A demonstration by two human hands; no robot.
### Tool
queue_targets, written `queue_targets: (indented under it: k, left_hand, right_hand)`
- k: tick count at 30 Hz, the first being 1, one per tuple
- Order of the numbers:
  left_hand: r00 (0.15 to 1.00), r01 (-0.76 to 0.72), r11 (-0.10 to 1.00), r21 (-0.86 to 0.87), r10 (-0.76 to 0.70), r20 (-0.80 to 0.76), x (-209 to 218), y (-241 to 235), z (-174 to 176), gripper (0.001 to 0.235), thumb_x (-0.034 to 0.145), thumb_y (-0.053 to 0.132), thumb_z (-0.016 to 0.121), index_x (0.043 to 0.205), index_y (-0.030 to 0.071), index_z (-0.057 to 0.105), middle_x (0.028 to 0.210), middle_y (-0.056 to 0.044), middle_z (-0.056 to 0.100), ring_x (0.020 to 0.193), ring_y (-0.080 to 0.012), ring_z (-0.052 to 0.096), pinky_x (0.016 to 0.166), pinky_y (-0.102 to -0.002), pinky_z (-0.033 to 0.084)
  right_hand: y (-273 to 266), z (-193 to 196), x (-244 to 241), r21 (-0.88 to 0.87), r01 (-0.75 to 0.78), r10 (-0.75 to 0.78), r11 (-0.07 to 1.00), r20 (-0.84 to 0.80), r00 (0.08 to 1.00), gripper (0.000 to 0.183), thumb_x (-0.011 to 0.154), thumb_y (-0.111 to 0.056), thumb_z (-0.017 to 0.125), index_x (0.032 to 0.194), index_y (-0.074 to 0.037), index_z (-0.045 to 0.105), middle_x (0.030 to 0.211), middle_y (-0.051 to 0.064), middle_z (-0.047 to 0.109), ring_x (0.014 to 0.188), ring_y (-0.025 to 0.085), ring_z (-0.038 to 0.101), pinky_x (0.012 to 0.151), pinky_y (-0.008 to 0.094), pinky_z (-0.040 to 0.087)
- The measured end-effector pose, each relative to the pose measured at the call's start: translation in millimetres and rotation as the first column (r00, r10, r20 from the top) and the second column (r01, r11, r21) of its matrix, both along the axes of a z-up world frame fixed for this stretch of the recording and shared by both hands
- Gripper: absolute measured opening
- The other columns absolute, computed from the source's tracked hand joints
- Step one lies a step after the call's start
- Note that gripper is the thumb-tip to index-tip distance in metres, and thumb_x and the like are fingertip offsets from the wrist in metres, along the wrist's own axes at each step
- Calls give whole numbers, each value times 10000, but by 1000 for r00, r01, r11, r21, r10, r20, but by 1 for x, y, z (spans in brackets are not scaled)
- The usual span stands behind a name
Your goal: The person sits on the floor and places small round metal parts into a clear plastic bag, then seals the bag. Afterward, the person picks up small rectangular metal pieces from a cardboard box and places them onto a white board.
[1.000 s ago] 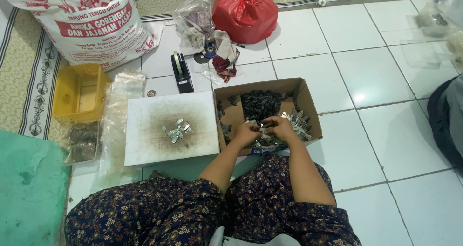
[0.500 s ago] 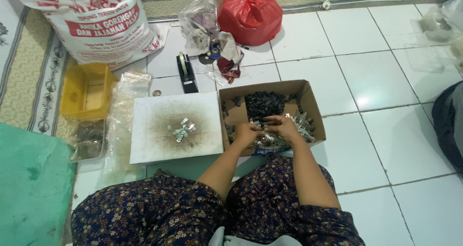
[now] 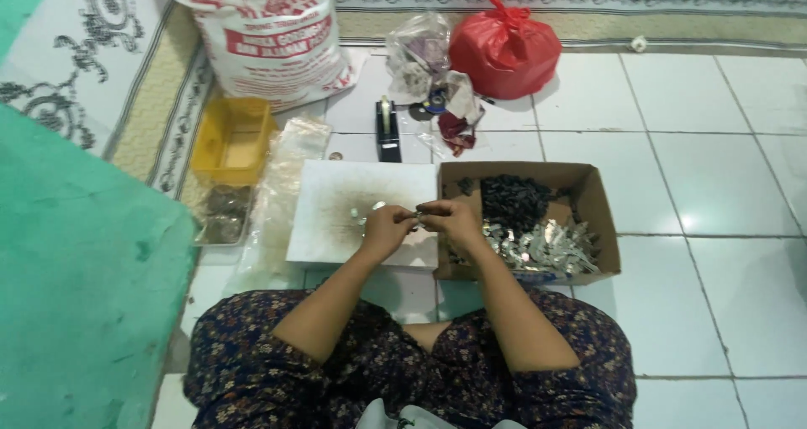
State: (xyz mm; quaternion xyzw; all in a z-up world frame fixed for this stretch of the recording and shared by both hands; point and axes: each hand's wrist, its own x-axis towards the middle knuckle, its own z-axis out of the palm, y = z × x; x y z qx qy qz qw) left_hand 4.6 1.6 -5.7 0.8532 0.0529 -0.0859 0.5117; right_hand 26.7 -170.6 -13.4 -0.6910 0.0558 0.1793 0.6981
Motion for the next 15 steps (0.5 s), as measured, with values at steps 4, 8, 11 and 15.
queue_targets:
  k: [4, 8, 11, 15]
  left_hand:
    - [999, -43, 988, 150, 40, 26, -14, 47, -8, 211, 935, 175, 730, 1069, 18, 773, 943, -191, 776, 925, -336, 761, 780, -420, 603]
    - [988, -149, 975, 163, 142, 55, -21, 69, -18, 235, 994, 197, 649, 1071, -4, 745, 966, -209, 756, 982, -373, 732, 833, -454, 570]
    - [983, -180, 963, 199, 172, 60, -16, 71, -32, 241, 1012, 229, 617, 1046, 17, 727, 936, -184, 725, 964, -356, 717, 810, -446, 565]
    - [984, -175, 897, 407, 150, 94, -20, 78, -20, 206, 953, 292, 678, 1081, 141, 734, 1018, -102, 661, 1061, -340, 658, 850, -451, 580]
  right_hand:
    - [54, -11, 6, -16, -89, 90, 996, 54, 994, 389, 783, 26, 841, 1162, 32, 753, 1045, 258, 743, 931, 293, 733, 805, 390, 647]
    - [87, -23, 18, -224, -162, 196, 961, 139, 971, 301, 807, -24, 831, 1105, -31, 790, 974, 211, 762, 890, 292, 759, 759, 380, 654]
    - [95, -24, 23, -404, -170, 264, 899, 191, 945, 251, 817, -86, 829, 1067, -100, 813, 977, 148, 783, 931, 291, 758, 816, 389, 628]
    - [93, -43, 37, -565, -149, 333, 811, 238, 912, 216, 854, -107, 804, 1069, -124, 818, 1027, 125, 792, 976, 311, 755, 911, 404, 592]
